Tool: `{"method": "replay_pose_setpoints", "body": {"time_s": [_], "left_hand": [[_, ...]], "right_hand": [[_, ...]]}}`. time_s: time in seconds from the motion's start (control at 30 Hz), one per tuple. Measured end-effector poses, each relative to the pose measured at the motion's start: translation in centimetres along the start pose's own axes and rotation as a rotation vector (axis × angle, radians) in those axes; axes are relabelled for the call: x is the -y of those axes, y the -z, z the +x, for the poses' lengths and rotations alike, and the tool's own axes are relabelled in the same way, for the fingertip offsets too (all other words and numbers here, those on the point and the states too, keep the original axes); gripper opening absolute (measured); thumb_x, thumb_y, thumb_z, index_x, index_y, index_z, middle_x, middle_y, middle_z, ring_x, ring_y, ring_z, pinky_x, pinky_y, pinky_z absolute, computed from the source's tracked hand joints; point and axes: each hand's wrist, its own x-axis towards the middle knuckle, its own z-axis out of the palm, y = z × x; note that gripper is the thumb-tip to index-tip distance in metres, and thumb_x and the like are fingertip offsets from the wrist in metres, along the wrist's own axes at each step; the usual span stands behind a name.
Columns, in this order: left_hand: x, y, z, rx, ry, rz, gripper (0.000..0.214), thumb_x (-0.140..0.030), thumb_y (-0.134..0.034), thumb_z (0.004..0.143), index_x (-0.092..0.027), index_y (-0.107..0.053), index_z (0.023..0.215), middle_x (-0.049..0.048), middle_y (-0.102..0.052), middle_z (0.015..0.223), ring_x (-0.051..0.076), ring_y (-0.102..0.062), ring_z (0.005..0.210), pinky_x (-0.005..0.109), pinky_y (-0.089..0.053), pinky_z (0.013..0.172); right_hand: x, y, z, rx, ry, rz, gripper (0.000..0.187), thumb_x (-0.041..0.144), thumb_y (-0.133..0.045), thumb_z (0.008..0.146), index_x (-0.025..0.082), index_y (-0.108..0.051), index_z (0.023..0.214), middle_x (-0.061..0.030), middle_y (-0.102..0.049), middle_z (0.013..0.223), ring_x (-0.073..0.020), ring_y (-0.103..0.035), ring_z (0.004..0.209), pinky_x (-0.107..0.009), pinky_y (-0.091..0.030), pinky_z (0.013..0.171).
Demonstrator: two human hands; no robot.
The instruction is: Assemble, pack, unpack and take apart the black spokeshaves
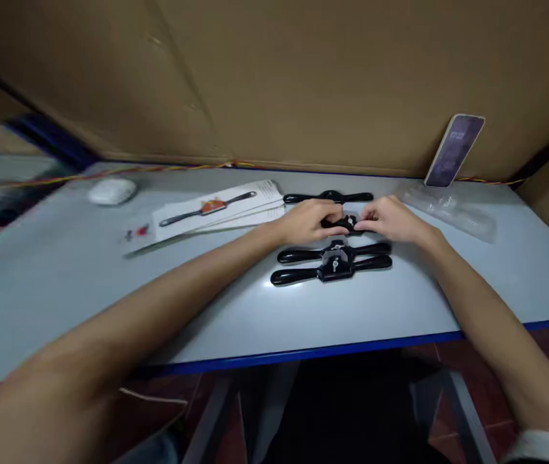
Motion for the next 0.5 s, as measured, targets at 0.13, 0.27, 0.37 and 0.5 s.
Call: {"method": "replay_pose_setpoints", "body": {"time_s": [0.13,0.27,0.37,0.5], "left_hand": [[-0.14,0.25,-0.14,0.021,-0.011,0.027,0.045,-0.060,-0.054,0.102,-0.023,-0.041,0.078,0.0000,-0.049,0.074,0.020,-0.046,0.069,0.031,-0.032,0.067],[-0.15,0.43,-0.25,0.026,-0.021,0.050,0.046,-0.062,-0.050,0.103,-0.023,-0.043,0.080,0.0015,-0.052,0.076,0.021,-0.049,0.072,0.031,-0.034,0.068],[-0.17,0.45,-0.29,0.027,-0.022,0.049,0.047,-0.062,-0.049,0.104,-0.023,-0.043,0.079,0.0016,-0.052,0.075,0.021,-0.050,0.072,0.031,-0.034,0.069],[-0.20,0.38,-0.26,0.028,-0.019,0.040,0.046,-0.060,-0.049,0.104,-0.023,-0.042,0.078,0.0015,-0.052,0.075,0.020,-0.049,0.071,0.031,-0.034,0.068]], "right_hand": [[-0.16,0.18,0.05,0.010,0.045,-0.020,0.024,0.035,-0.068,0.096,0.017,-0.076,0.082,0.0011,-0.061,0.066,-0.0141,-0.046,0.064,-0.031,-0.034,0.066],[-0.28,0.04,0.06,-0.002,0.081,-0.021,0.024,0.034,-0.066,0.098,0.017,-0.076,0.084,-0.0004,-0.063,0.069,-0.0148,-0.046,0.066,-0.032,-0.034,0.068],[-0.31,-0.10,0.07,-0.008,0.084,-0.013,0.023,0.032,-0.065,0.099,0.016,-0.076,0.085,-0.0017,-0.065,0.072,-0.0152,-0.048,0.068,-0.032,-0.035,0.069],[-0.28,-0.12,0.05,-0.003,0.071,-0.019,0.023,0.031,-0.066,0.099,0.016,-0.075,0.085,-0.0013,-0.065,0.072,-0.0154,-0.049,0.069,-0.032,-0.034,0.069]]}}
